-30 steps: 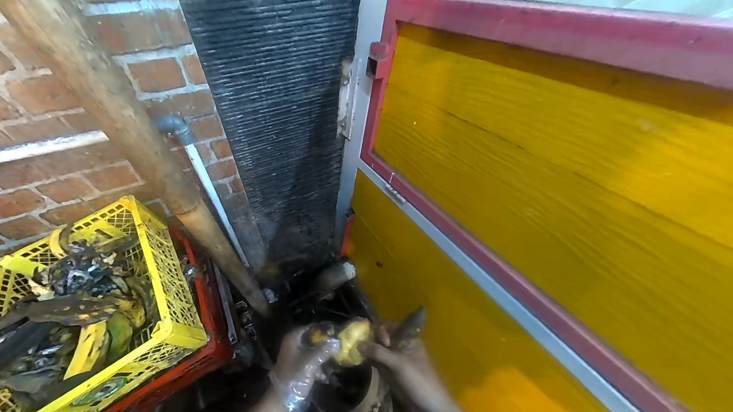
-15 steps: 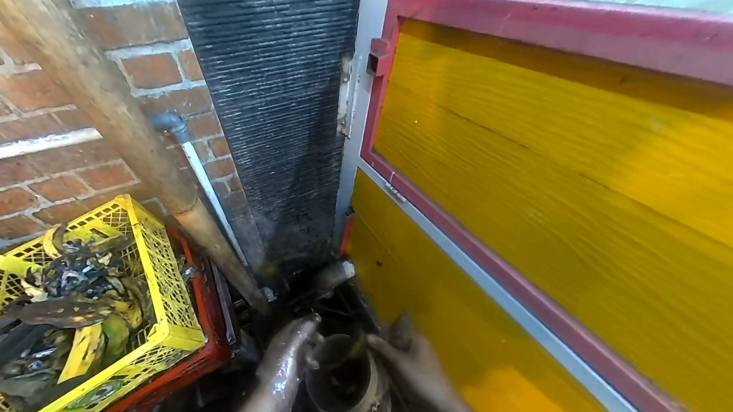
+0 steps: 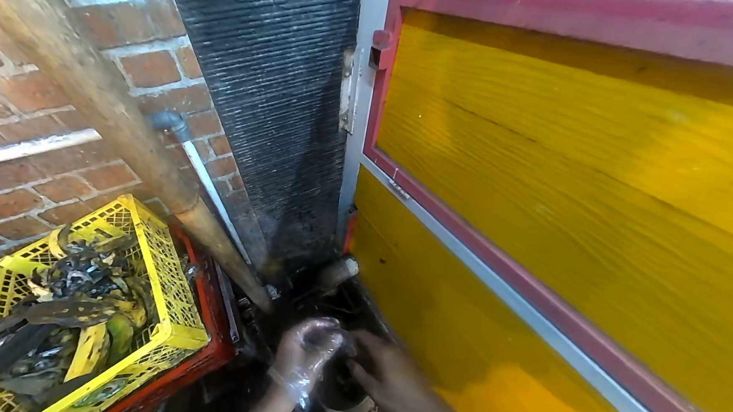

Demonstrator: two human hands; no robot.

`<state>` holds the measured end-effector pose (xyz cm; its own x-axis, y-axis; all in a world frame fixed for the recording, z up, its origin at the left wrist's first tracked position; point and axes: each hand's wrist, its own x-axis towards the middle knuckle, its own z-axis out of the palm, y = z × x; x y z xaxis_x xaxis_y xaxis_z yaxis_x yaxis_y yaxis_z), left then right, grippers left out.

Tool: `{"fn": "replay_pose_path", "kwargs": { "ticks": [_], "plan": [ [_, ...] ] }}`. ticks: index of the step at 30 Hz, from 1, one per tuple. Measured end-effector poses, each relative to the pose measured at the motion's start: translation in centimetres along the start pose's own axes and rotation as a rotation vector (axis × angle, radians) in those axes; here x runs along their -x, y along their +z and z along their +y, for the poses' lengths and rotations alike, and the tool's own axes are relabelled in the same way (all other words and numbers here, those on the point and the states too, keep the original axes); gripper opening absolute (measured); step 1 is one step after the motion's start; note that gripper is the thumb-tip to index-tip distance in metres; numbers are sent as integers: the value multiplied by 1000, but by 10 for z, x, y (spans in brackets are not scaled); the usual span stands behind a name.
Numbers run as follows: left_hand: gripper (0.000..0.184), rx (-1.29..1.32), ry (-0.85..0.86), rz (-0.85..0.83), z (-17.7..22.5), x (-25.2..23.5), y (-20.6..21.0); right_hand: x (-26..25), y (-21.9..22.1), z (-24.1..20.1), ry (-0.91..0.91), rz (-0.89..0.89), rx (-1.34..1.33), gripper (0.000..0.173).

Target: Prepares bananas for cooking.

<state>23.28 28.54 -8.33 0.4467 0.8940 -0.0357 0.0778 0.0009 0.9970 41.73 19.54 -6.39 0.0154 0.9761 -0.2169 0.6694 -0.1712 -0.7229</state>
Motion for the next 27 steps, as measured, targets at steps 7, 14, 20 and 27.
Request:
{"fn": "replay_pose_path", "kwargs": {
  "ticks": [7, 14, 20, 27],
  "plan": [
    [23, -411, 40, -51, 14, 0, -6, -5, 1, -4, 39, 47, 247, 45],
    [27, -652, -137, -222, 26, -5, -6, -5, 8, -3, 62, 69, 390, 42],
    [22, -650, -128, -168, 8, -5, -6, -4, 18, -1, 18, 64, 419, 43],
    [17, 66, -333, -101, -16, 3, -15, -2, 19, 14, -229, 255, -118, 42]
  ]
}}
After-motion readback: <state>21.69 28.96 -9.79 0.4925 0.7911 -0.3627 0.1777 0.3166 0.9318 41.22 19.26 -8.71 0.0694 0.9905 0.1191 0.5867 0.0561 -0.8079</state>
